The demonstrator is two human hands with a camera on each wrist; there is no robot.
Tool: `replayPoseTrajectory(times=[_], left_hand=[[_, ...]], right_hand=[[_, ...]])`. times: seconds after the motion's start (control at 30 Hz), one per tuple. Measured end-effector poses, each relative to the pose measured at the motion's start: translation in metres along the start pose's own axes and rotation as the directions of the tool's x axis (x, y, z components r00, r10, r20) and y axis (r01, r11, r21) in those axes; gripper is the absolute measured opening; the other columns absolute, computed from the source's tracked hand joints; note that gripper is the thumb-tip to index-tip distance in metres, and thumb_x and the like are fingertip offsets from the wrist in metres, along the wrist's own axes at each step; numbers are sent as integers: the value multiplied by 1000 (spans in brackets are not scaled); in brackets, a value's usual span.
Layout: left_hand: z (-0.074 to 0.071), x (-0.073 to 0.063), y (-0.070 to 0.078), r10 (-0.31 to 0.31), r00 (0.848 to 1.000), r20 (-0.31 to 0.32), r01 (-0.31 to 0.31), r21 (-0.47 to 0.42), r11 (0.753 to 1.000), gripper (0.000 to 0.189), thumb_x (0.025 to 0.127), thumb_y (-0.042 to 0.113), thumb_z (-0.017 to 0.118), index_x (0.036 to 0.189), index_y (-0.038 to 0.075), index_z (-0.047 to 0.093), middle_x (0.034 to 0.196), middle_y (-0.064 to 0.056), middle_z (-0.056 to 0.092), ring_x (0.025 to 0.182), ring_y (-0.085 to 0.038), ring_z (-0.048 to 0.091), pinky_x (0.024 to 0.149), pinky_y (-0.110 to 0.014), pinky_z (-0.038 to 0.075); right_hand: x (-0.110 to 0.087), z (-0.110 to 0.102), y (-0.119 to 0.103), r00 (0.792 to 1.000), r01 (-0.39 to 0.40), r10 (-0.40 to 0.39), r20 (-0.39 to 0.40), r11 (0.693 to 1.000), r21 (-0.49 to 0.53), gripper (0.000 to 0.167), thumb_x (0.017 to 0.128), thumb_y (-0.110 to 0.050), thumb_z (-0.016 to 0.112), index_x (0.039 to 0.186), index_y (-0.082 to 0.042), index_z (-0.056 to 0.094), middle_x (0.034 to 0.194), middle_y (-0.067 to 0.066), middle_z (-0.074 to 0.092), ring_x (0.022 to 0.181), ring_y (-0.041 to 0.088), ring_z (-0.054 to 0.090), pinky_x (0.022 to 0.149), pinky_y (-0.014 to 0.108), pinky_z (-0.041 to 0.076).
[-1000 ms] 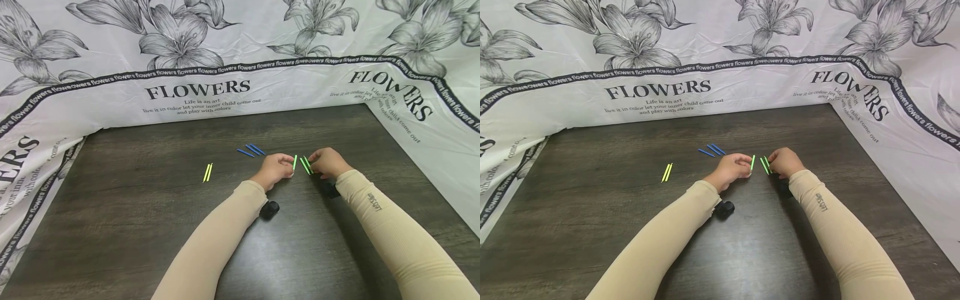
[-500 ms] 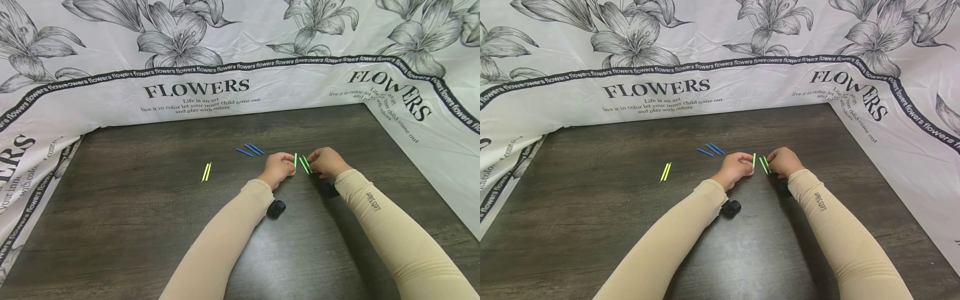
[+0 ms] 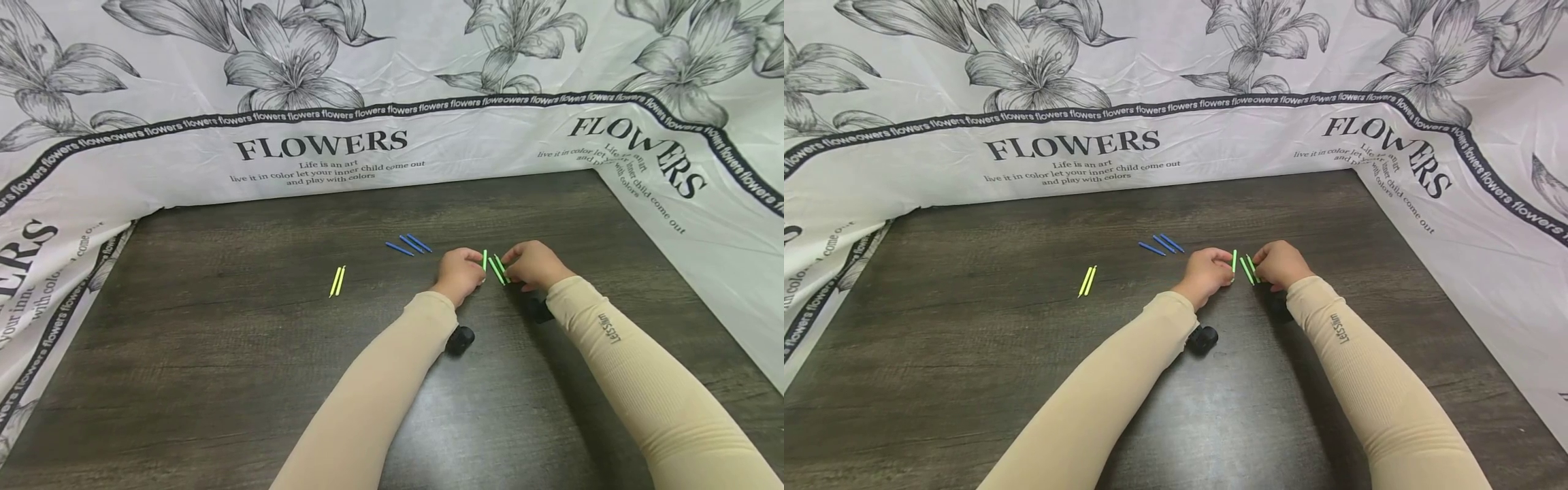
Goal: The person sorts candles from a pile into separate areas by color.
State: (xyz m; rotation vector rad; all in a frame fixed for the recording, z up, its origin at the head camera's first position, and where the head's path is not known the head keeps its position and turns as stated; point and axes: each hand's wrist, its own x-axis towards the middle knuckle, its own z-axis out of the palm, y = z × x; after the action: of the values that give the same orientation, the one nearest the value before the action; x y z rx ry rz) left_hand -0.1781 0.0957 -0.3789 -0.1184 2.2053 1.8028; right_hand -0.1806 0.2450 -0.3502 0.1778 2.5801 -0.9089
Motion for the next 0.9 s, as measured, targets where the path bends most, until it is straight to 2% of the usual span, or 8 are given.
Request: replayPoseTrajectory(times=[0.2,0.33,0.63,0.9], left_hand=[[1,0,0,12,1000,-9,-11,51,999,32,78,-13,62,107,0,68,82,-8,69,59,-11,53,51,-22,40],[3,-1,2,34,999,-22,-30,132,991,29,80,-9,64,106,2,69,92,-9,69,65,-12,51,55,-22,41],[8,-1,3,96,995,-37,-79,325,942,24,79,-3,70,103,4,70,97,-8,70,88,-20,59,73,-26,47],[10,-1,3,100,994,-40,-80,348,934,24,78,-2,72,101,2,71,99,-7,70,99,-22,60,84,-28,48]], right_hand=[[0,0,1,1000,1,-1,3,1000,5,35,88,-2,57,122,9,56,97,21,63,89,30,63,66,36,56],[0,0,0,1000,-2,2,3,1000,5,35,89,-2,57,122,9,57,98,21,63,90,29,63,66,37,56],[0,0,0,1000,4,-4,7,1000,16,35,89,-2,58,122,10,56,99,22,63,90,30,64,66,38,57],[0,0,0,1000,3,-3,8,1000,12,37,89,-2,57,123,10,55,101,23,62,91,31,63,66,37,56]])
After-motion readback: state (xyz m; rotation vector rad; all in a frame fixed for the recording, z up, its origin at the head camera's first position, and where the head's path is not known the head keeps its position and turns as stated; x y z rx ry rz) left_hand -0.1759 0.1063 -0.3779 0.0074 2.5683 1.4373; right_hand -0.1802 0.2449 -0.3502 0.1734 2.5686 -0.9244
